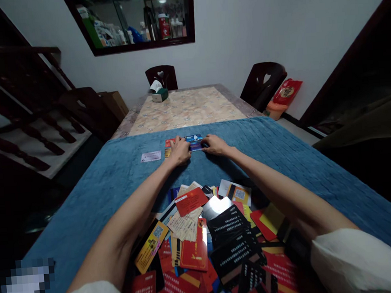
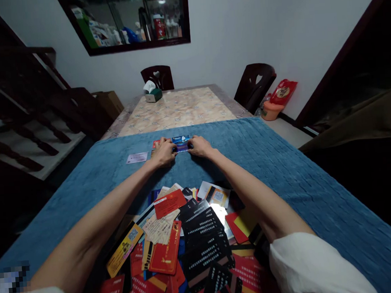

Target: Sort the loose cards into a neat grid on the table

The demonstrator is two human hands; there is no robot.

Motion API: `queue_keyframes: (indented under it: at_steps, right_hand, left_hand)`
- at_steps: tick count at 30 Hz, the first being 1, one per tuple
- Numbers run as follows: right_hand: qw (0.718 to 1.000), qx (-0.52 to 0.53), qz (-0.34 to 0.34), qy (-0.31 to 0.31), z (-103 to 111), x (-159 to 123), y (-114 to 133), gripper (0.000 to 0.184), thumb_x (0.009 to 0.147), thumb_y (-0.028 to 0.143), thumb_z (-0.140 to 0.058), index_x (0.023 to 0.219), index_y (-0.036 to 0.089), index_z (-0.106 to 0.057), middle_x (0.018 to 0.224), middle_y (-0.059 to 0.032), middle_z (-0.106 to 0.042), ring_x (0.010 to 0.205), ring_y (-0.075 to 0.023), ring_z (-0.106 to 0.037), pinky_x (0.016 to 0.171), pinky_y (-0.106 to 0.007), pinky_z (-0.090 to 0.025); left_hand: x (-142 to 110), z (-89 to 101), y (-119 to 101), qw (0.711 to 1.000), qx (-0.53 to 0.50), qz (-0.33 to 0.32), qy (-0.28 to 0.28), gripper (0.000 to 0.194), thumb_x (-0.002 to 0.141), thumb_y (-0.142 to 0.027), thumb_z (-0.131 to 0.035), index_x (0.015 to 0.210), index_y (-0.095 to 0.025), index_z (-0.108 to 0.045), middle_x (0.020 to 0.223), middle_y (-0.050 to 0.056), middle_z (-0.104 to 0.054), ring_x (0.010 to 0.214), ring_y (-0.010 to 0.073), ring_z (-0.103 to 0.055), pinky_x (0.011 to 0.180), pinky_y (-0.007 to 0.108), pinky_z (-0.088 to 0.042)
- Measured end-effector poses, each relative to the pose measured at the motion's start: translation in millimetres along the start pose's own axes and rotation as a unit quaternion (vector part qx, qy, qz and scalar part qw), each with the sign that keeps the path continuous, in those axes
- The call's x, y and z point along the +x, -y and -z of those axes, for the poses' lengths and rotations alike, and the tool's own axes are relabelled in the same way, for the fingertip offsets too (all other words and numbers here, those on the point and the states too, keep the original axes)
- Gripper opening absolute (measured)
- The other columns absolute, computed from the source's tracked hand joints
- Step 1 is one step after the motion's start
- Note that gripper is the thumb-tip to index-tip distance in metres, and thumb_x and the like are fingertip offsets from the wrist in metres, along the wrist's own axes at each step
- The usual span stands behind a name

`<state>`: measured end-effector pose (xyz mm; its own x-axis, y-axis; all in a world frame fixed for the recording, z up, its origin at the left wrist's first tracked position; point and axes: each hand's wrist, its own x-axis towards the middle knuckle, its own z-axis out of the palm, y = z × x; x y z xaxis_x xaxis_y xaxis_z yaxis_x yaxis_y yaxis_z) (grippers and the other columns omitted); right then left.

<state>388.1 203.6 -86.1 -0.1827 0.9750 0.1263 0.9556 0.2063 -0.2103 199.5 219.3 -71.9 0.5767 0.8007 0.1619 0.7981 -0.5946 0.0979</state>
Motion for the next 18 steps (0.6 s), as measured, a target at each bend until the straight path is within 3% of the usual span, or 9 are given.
queue_keyframes:
  at_steps: [8, 13, 18]
  right_hand:
    - [1.0, 0.013, 0.009, -0.021, 2, -13, 1, 0.036, 0.087, 0.027, -0.061, 0.119, 0.012, -0.068, 0.11, -0.0142, -0.066, 0.095, -0.0233, -0.063, 0.084, -0.029, -0.045]
    - [0.998, 0.023, 0.033, -0.044, 7, -26, 13, 0.04, 0.087, 0.024, -0.06, 0.124, 0.011, -0.065, 0.115, -0.016, -0.063, 0.101, -0.0246, -0.061, 0.09, -0.032, -0.046]
    - [0.991, 0.058, 0.105, -0.065, 11, -46, 44, 0.036, 0.087, 0.024, -0.062, 0.12, 0.013, -0.067, 0.117, -0.0152, -0.063, 0.107, -0.0262, -0.058, 0.097, -0.037, -0.044]
  left_hand:
    - [-42, 21.2, -5, 0.999, -0.027, -0.008, -0.04, 0.028, 0.083, -0.019, -0.056, 0.105, -0.019, -0.072, 0.115, 0.013, -0.063, 0.121, 0.0347, -0.042, 0.098, 0.055, -0.036]
    - [-93, 33.7, -1, 0.997, -0.04, -0.001, -0.059, 0.03, 0.084, -0.016, -0.054, 0.108, -0.019, -0.072, 0.116, 0.012, -0.065, 0.12, 0.0345, -0.042, 0.094, 0.056, -0.038]
    - [-151, 43.4, 5, 0.997, -0.046, 0.025, -0.053, 0.029, 0.083, -0.02, -0.058, 0.108, -0.019, -0.072, 0.116, 0.011, -0.066, 0.117, 0.0339, -0.044, 0.095, 0.057, -0.038]
